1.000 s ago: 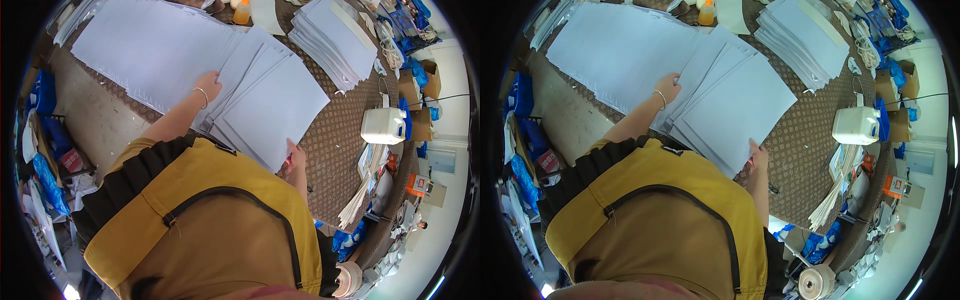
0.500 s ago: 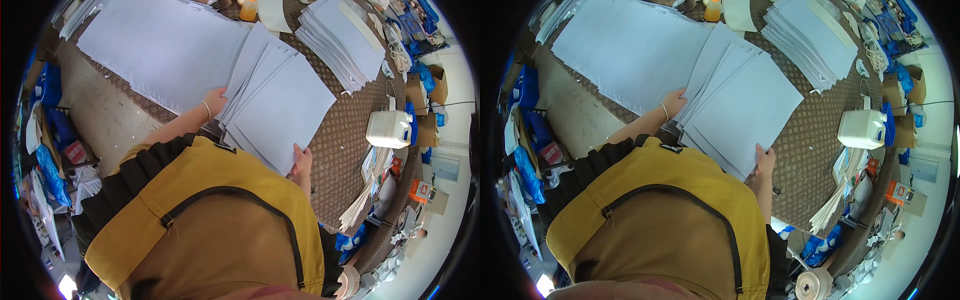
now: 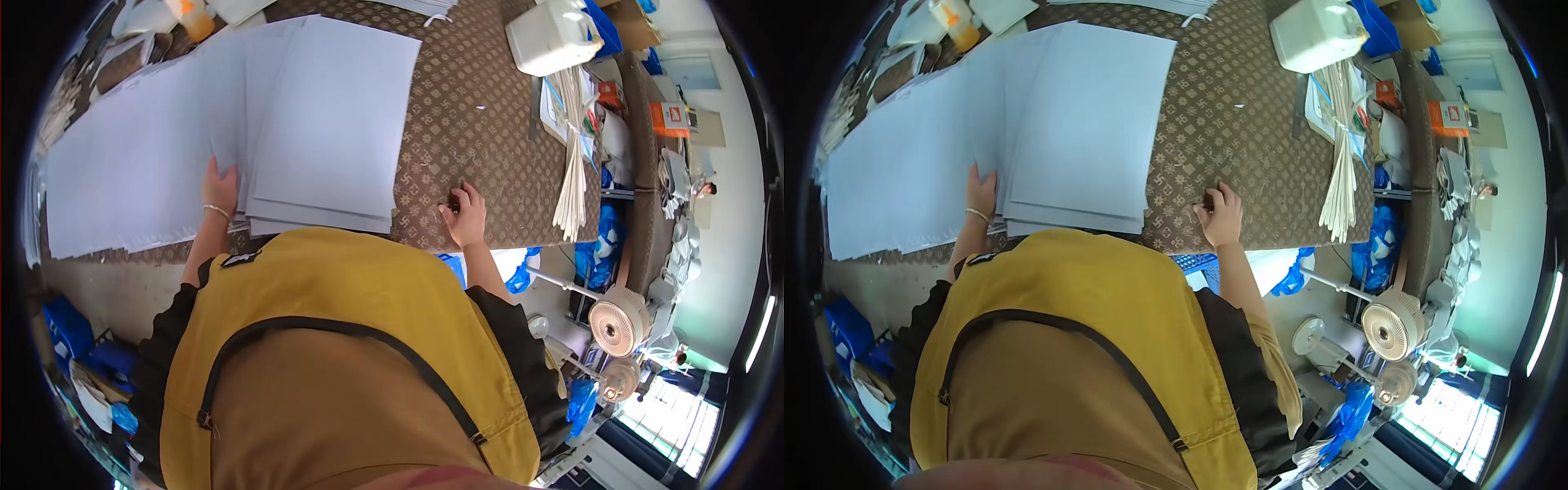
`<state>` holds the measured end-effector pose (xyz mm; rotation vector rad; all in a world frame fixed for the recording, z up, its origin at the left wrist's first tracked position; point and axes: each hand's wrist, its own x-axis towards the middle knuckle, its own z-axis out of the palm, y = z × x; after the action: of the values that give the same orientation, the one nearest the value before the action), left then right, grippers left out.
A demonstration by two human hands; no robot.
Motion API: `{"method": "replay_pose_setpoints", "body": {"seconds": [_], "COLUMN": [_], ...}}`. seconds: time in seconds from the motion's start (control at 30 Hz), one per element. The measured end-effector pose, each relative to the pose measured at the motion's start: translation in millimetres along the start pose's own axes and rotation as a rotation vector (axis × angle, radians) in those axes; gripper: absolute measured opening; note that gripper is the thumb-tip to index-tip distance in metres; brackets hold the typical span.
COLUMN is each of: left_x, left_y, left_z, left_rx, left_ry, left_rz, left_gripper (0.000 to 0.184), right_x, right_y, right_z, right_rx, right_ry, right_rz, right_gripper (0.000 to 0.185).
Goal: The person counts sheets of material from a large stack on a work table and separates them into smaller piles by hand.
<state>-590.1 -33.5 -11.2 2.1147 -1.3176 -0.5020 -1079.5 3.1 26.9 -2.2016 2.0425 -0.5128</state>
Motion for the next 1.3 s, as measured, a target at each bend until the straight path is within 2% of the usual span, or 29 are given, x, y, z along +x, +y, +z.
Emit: {"method": "replay_pose_setpoints", "body": {"seconds": [0.07,0.17,0.33,0.43,0.47,0.53,0.6,0.67,0.7,0.73,0.77,0.83,0.87,0.93,0.97,1.0,1.03,1.07,1.1,1.13,1.17,1.2,1.23,1.3], "left_x": [-1,-2,-9,-12,-11,-12,-12,-10,-10,-11,-11,-9,-9,-15,-16,-17,-18,-20,-20,-19,-16,-14,-15,-18], "left_y": [2,4,15,29,31,31,28,22,19,18,17,14,17,26,25,24,28,33,32,30,29,27,25,30], "left_z": [-2,-4,-10,-15,-14,-14,-15,-13,-11,-9,-7,-8,-9,-8,-7,-8,-10,-11,-11,-11,-12,-14,-16,-24], "left_rx": [-0.018,-0.011,-0.021,-0.069,-0.067,-0.076,-0.077,-0.155,-0.195,-0.192,-0.207,-0.233,-0.226,-0.207,-0.127,-0.047,-0.037,-0.022,0.011,0.042,0.021,-0.003,-0.06,-0.11], "left_ry": [-0.014,0.019,0.043,0.015,0.02,0.017,0.022,0.001,-0.008,0.002,0.0,-0.002,0.009,0.055,0.042,0.038,0.053,0.07,0.053,0.033,-0.012,-0.058,-0.065,-0.058], "left_rz": [-0.008,-0.014,-0.001,-0.019,-0.022,-0.041,-0.057,-0.05,-0.046,-0.05,-0.056,-0.063,-0.064,-0.037,-0.086,-0.148,-0.122,-0.102,-0.132,-0.16,-0.202,-0.235,-0.173,-0.114], "left_gripper": [0.057,0.056,0.051,0.046,0.046,0.043,0.042,0.041,0.04,0.04,0.04,0.04,0.04,0.046,0.051,0.055,0.058,0.061,0.061,0.062,0.064,0.066,0.067,0.068], "right_x": [-14,-27,-28,-14,-8,9,49,111,143,177,202,242,248,261,270,264,246,223,204,182,156,133,118,99], "right_y": [16,31,46,61,65,77,120,154,172,232,226,236,228,193,171,144,115,62,41,10,-20,-49,-68,-88], "right_z": [1,5,4,-6,-10,-17,-16,-38,-53,-43,-61,-81,-81,-74,-63,-45,-22,-23,7,24,38,47,56,70], "right_rx": [-0.034,-0.098,-0.141,-0.073,-0.07,0.167,0.1,0.104,0.041,-0.05,0.169,0.244,0.257,0.6,0.772,0.98,1.183,1.035,1.105,1.031,1.127,1.111,1.096,1.136], "right_ry": [-0.005,0.041,0.075,-0.211,-0.212,-0.229,-0.06,0.19,0.24,0.361,0.627,0.795,0.792,0.692,0.623,0.474,0.3,0.012,-0.211,-0.335,-0.385,-0.319,-0.245,-0.241], "right_rz": [0.047,0.246,0.39,0.383,0.379,0.507,0.375,0.435,0.504,0.502,0.508,0.723,0.72,0.669,0.629,0.568,0.499,0.526,0.62,0.669,0.794,0.792,0.793,0.717], "right_gripper": [0.038,0.041,0.041,0.045,0.045,0.049,0.05,0.048,0.054,0.062,0.066,0.05,0.05,0.053,0.054,0.048,0.041,0.035,0.035,0.038,0.042,0.045,0.049,0.05]}}
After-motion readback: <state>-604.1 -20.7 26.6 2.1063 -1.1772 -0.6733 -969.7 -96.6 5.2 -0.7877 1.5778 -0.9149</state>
